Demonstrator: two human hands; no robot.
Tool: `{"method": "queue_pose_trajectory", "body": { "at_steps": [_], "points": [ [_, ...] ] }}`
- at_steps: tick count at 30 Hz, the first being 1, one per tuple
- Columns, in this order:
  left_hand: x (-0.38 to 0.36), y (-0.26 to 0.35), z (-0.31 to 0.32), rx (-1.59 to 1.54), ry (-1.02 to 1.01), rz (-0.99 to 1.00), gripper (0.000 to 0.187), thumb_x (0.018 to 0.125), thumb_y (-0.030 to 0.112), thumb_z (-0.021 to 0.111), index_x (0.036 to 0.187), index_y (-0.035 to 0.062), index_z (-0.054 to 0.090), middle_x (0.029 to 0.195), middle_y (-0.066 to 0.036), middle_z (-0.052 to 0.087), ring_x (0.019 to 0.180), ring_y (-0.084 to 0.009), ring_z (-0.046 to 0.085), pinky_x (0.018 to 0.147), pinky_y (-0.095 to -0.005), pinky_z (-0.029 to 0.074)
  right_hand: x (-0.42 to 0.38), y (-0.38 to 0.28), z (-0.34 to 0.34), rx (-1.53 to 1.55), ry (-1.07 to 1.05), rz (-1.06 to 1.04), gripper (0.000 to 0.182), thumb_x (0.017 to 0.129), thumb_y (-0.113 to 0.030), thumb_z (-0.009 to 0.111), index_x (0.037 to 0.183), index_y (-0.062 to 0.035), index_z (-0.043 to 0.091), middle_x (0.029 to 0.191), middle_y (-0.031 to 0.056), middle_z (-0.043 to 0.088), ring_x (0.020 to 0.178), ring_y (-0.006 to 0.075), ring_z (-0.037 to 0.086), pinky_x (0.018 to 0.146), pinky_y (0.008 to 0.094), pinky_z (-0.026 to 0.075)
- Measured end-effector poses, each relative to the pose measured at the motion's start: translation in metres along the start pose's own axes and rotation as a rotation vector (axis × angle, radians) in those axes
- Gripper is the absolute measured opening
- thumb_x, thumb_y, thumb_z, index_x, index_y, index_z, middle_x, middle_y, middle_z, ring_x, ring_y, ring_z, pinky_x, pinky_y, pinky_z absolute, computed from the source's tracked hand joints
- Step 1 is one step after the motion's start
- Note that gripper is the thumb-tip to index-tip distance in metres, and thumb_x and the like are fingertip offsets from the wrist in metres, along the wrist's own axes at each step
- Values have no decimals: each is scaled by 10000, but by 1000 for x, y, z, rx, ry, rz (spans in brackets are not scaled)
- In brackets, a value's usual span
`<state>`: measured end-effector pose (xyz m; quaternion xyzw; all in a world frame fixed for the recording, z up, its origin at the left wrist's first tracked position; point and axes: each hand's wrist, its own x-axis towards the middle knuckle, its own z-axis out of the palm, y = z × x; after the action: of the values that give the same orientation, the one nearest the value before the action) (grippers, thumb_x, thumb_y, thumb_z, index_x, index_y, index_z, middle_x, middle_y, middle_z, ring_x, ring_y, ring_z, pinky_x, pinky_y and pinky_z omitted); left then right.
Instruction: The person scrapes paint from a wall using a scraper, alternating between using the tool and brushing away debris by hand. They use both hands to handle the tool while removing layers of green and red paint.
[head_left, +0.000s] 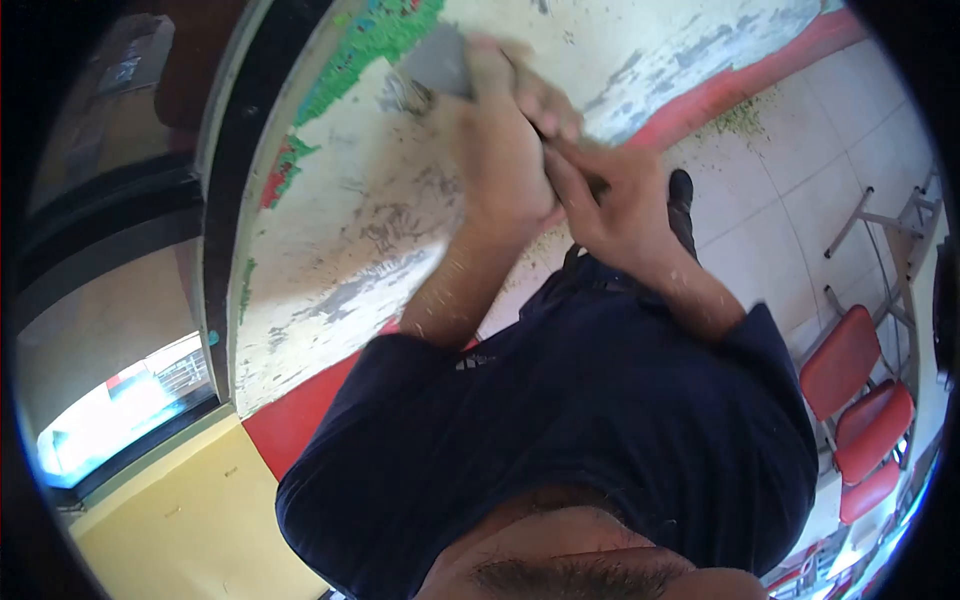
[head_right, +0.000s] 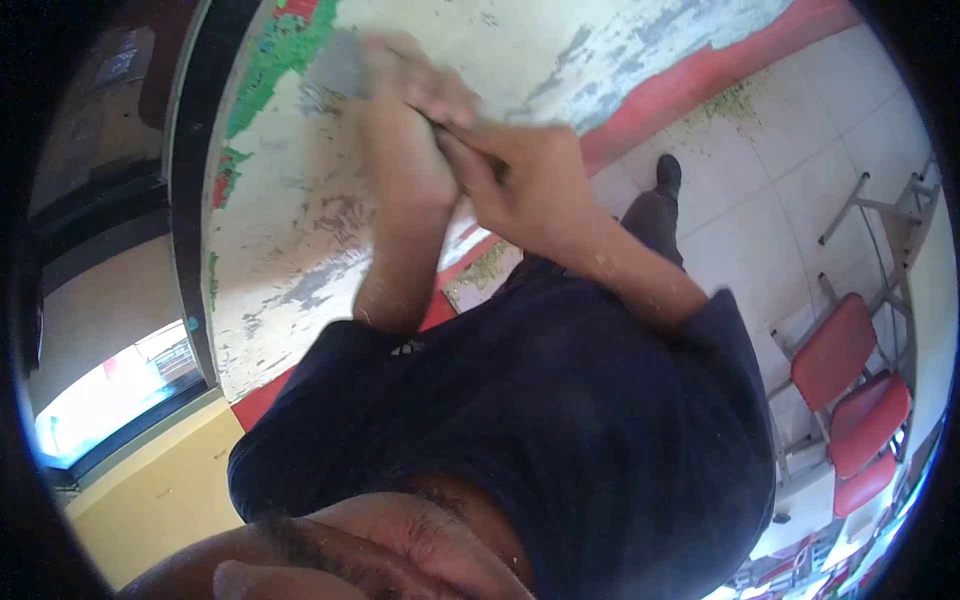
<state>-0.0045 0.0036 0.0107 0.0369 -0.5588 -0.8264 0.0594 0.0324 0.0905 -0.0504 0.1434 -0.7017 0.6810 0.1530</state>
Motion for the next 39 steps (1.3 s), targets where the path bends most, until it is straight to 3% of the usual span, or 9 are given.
{"method": "queue_pose_trajectory", "body": {
  "at_steps": [14,17,19,21,23,29,35,38,39],
  "points": [
    [14,10,12,-147,-50,-73,336,1008,310,449,856,12,483,591,-3,356,499,-124,413,460,-282,405,21,2,-2,71,34,-33,189,845,-40,646,1026,-12,691,563,117,530,468,73,446,447,265,376],
    [20,27,-18,-108,-529,-35,519,958,399,517,1278,2,419,1178,-196,470,1063,-258,502,888,-336,428,30,0,1,87,58,-200,341,876,-28,604,1216,-11,616,558,68,543,480,59,445,463,228,389],
    [10,18,-20,480,-604,602,517,968,375,484,1352,38,399,1295,-188,451,1183,-264,464,991,-397,359,28,6,-3,159,165,-312,370,909,-33,557,1275,24,551,587,42,560,493,59,461,474,210,400],
    [11,10,-33,1140,-421,1195,531,977,351,450,1425,74,379,1412,-180,431,1303,-270,427,1094,-457,289,25,6,-12,212,261,-247,409,962,-87,473,1353,29,456,691,66,576,535,83,486,458,210,402],
    [16,23,-63,2088,-281,1297,530,938,331,507,1438,192,398,1496,-40,365,1347,-301,375,1149,-523,127,21,4,-23,240,292,-111,441,1002,-144,404,1414,13,371,761,102,569,555,108,486,423,221,387],
    [-14,84,-153,2240,518,1352,685,909,547,474,1350,25,441,1352,-229,399,1322,-354,309,1049,-568,213,13,-2,-45,142,303,-101,470,1017,-175,388,1451,-15,307,721,87,518,489,91,404,386,209,331],
    [-37,53,-214,1397,1132,1107,721,909,401,447,1437,-60,279,1516,-320,100,1397,-506,97,1108,-597,-6,-19,9,-27,97,135,31,458,992,-96,392,1435,5,336,650,1,524,489,27,410,437,187,359],
    [-39,-38,-196,1497,811,1133,567,908,186,473,1383,-90,336,1413,-346,315,1352,-447,278,1080,-564,244,-31,4,-3,-11,-176,-31,422,937,-16,452,1358,23,463,659,16,591,572,44,513,562,192,434],
    [-44,-41,-195,1444,348,1259,536,916,187,476,1358,-94,362,1340,-318,404,1253,-416,398,1011,-529,343,-32,2,7,-37,-210,-50,415,958,-33,435,1367,33,441,660,8,560,542,34,463,520,185,394]
  ]
}}
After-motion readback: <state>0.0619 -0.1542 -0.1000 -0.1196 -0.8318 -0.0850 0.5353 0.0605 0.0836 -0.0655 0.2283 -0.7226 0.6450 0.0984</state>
